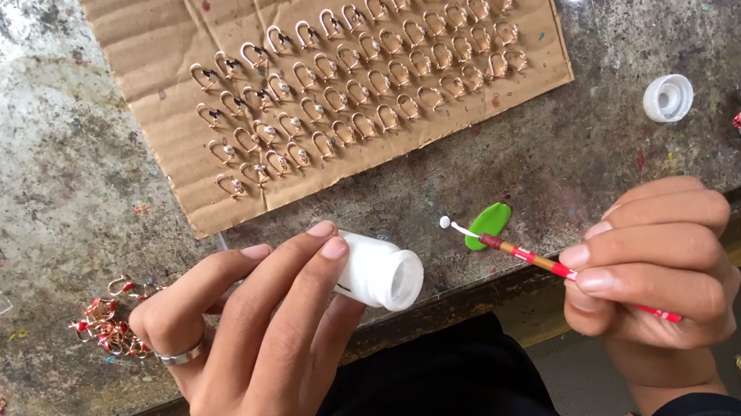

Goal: Applying small dots of paint to a series of jewelry components using a fine-tipped brush on a workshop bench.

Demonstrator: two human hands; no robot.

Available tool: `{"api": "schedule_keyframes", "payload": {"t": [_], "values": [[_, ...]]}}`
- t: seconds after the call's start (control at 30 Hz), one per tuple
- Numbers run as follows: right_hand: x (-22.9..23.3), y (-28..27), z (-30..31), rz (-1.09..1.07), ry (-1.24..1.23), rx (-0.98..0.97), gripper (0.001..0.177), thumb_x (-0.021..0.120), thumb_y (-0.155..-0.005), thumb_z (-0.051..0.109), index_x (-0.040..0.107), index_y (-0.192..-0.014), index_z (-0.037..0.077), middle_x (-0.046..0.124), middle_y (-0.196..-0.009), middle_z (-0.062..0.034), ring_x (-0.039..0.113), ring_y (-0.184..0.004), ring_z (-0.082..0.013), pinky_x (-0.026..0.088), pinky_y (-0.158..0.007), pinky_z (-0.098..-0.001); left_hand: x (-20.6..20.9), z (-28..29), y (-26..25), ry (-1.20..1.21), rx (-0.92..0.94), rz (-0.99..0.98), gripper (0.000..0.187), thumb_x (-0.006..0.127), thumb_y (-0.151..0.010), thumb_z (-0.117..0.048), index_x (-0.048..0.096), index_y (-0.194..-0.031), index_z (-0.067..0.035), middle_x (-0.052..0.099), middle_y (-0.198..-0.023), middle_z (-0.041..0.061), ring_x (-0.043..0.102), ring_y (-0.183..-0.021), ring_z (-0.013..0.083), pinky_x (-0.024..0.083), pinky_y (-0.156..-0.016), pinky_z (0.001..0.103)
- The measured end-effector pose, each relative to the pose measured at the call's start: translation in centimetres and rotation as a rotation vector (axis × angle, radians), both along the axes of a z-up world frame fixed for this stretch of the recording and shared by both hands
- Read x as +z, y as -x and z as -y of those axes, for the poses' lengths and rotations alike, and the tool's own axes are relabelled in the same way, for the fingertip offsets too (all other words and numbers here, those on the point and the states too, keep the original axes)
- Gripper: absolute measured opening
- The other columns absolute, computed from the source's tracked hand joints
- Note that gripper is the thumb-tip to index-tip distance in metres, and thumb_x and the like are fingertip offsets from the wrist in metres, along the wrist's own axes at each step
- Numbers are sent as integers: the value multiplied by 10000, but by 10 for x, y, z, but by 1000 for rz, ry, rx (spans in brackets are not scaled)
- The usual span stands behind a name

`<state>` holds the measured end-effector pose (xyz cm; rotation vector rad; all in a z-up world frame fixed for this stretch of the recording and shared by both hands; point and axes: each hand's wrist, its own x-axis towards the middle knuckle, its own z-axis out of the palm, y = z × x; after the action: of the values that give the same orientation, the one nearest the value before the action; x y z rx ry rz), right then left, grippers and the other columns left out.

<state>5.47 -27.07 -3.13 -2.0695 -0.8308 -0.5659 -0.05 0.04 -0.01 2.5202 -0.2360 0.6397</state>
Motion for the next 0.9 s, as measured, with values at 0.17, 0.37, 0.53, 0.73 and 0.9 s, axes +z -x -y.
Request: {"api": "schedule_keyframes", "payload": {"t": [0.17, 0.37, 0.53, 0.73, 0.9], "values": [[0, 0, 0, 11, 3, 4, 129, 623, -999, 265, 534, -959, 180, 619, -882, 39, 532, -837, -180, 514, -775, -325, -1, 0, 0, 1, -2, -3, 174, 666, -1011, -205, 727, -1125, -88, 768, -1146, 64, 572, -967, 261, 361, -919, 319], [1, 1, 1, -2, 5, -3, 134, 631, -990, 284, 543, -953, 190, 623, -886, 40, 534, -840, -178, 512, -784, -326, -1, -1, 1, 0, 0, -9, 178, 670, -1012, -214, 722, -1133, -94, 765, -1155, 57, 567, -971, 261, 357, -920, 323], [3, -4, -4, 2, 49, 59, 106, 644, -985, 218, 562, -976, 152, 647, -896, 10, 550, -831, -183, 510, -764, -327, 0, -2, 1, 3, -5, -5, 186, 657, -1013, -215, 728, -1130, -89, 762, -1156, 60, 569, -968, 258, 357, -918, 321], [7, -7, -7, 7, 78, 85, 89, 646, -981, 186, 576, -972, 132, 653, -898, -10, 549, -822, -193, 509, -746, -329, 0, -2, 0, 6, -10, -10, 187, 651, -1016, -209, 726, -1135, -86, 761, -1160, 63, 567, -972, 258, 361, -920, 318], [3, -12, -4, 44, 84, 152, 126, 707, -949, 159, 596, -988, 114, 663, -916, -12, 563, -864, -170, 506, -759, -290, 1, -1, 0, 10, -7, -1, 185, 656, -1010, -207, 727, -1123, -78, 764, -1151, 73, 565, -965, 262, 370, -917, 318]]}}
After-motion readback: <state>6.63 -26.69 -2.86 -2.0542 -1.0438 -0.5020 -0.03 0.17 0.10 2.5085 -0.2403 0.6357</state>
